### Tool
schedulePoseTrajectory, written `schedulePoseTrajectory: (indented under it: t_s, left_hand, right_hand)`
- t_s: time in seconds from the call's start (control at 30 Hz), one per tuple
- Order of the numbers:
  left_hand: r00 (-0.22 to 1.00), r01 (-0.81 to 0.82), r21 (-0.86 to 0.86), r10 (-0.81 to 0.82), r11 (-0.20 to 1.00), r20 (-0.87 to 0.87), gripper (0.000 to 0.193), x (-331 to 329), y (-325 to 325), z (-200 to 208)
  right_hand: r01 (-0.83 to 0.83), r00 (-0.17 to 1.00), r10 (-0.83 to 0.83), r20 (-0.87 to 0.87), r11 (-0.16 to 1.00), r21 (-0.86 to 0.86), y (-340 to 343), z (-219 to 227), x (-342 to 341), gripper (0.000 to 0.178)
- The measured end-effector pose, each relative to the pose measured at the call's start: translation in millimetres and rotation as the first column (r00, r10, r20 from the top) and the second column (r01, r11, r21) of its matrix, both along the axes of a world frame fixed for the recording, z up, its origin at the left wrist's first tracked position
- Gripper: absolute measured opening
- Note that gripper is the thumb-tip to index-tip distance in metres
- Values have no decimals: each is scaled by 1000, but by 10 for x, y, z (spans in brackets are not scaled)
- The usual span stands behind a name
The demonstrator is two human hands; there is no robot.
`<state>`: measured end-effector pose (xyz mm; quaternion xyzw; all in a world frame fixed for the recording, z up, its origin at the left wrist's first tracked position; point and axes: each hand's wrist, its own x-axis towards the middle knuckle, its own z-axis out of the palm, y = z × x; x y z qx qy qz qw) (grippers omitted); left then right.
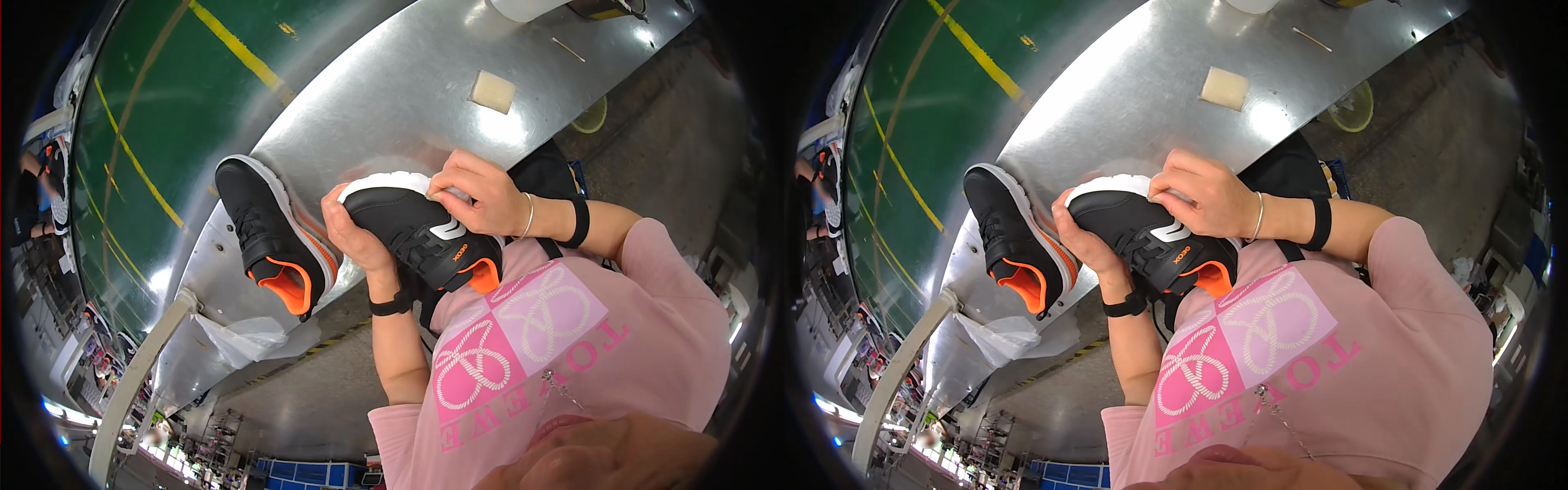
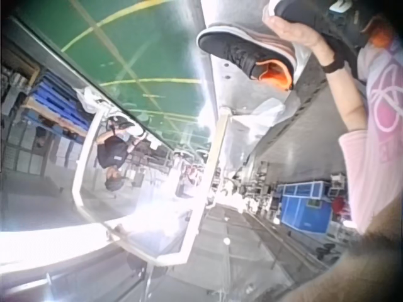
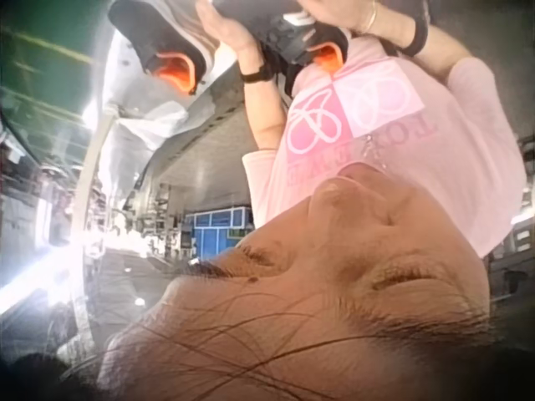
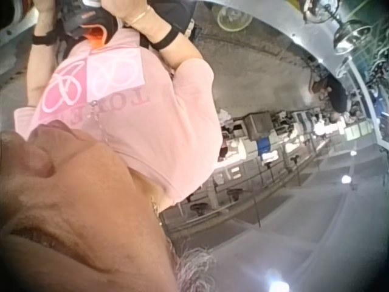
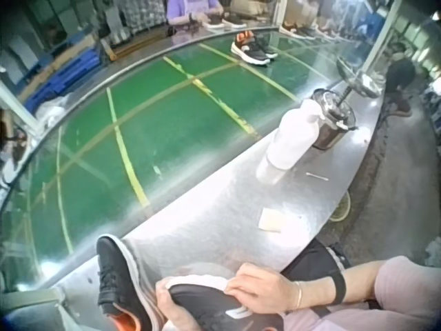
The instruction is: The person wipes the soles of a pair of shoes with a cloth and places them on a conveyor belt, then repeats the process with a second pair.
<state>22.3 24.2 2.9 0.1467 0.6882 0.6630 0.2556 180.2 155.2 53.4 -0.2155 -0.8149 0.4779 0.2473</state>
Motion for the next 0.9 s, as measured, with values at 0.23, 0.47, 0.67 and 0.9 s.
schedulePoseTrajectory:
  t_s: [0.23, 0.47, 0.67, 0.9]
  left_hand:
    - [999, -25, 12, 25, 1000, 35, 49, 10, 21, 34]
    - [995, -36, 16, 34, 999, 96, 49, 36, 95, 99]
    - [1000, -25, 11, 25, 1000, 10, 48, 0, 73, -13]
    - [990, -51, 16, 48, 999, 134, 48, 42, 155, 124]
  right_hand:
    - [16, 999, -19, -39, 997, -71, 51, 52, -190, 10]
    - [-1, 1000, 3, 21, 993, -121, 89, 96, -32, 13]
    - [8, 1000, -5, 26, 995, -98, 118, 102, -85, 10]
    - [6, 1000, -7, -3, 990, -138, 164, 98, -110, 9]
